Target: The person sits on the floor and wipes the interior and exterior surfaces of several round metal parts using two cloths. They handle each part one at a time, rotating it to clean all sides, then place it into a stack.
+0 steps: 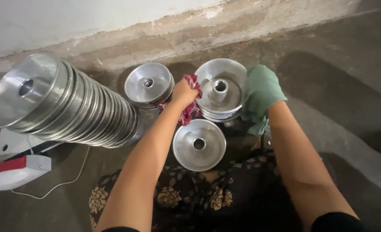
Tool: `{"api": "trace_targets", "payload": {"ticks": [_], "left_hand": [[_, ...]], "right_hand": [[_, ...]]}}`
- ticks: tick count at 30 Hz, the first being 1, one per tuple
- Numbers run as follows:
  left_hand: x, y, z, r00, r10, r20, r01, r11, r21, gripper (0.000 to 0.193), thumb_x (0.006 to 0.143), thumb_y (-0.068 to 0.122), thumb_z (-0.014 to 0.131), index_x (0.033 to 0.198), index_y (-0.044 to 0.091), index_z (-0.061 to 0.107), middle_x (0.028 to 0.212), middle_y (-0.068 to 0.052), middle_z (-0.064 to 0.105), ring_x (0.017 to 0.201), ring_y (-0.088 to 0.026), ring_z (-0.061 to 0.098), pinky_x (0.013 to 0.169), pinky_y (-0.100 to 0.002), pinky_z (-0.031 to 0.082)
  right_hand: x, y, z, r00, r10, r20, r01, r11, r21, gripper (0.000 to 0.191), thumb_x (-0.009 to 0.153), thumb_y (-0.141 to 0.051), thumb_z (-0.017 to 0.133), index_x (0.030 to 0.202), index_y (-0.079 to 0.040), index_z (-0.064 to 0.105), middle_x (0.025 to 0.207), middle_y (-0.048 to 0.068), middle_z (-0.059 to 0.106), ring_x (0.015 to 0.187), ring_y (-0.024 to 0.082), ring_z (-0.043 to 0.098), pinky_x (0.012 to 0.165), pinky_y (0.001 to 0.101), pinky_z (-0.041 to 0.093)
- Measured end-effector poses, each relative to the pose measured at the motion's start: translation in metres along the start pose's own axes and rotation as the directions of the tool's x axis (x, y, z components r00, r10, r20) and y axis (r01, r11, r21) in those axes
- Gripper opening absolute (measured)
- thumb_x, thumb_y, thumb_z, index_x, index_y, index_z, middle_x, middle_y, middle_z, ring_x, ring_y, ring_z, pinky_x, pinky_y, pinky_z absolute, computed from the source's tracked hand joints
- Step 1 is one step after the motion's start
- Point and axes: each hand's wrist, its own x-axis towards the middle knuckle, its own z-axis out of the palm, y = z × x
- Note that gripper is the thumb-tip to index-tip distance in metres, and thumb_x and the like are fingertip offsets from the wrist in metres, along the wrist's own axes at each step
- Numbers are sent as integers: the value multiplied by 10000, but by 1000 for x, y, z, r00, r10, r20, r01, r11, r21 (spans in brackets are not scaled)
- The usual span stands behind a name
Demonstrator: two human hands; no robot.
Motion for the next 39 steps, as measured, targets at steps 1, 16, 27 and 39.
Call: {"api": "trace_targets", "payload": {"ticks": [1, 16, 27, 39], "left_hand": [[-1, 1, -1, 1000, 29, -3, -29, 1000, -2, 501, 699, 231, 802, 1156, 104, 642, 1059, -203, 727, 1045, -418, 668, 887, -501, 522], [10, 27, 7, 998, -28, -55, 28, 1000, -10, 351, 716, 159, 780, 1046, 60, 712, 1059, -215, 725, 1055, -427, 668, 906, -495, 525], [-9, -4, -14, 969, -248, -7, 233, 917, -324, 337, 654, 159, 813, 943, -9, 770, 909, -178, 771, 852, -300, 770, 740, -412, 580], [-23, -6, -24, 977, -211, -39, 178, 900, -398, 344, 670, 187, 781, 983, 47, 755, 951, -205, 760, 905, -346, 744, 782, -450, 564]], "right_hand": [[9, 1, 7, 996, 40, -79, -34, 997, 69, 264, 762, -226, 729, 969, -73, 788, 1010, 241, 720, 982, 418, 698, 870, 464, 564], [-2, 13, 14, 977, -79, -196, 59, 993, -103, 271, 648, -232, 802, 872, -82, 784, 956, 195, 727, 926, 388, 703, 825, 450, 571], [-12, 62, 25, 869, -453, 198, 488, 850, -197, 510, 791, -533, 684, 1119, -143, 715, 1145, 163, 701, 1068, 356, 666, 914, 445, 519], [-83, 246, 67, 686, 109, 719, 238, 900, -364, 383, 1002, -365, 601, 1231, -80, 715, 1165, 175, 731, 1063, 330, 694, 957, 458, 535]]}}
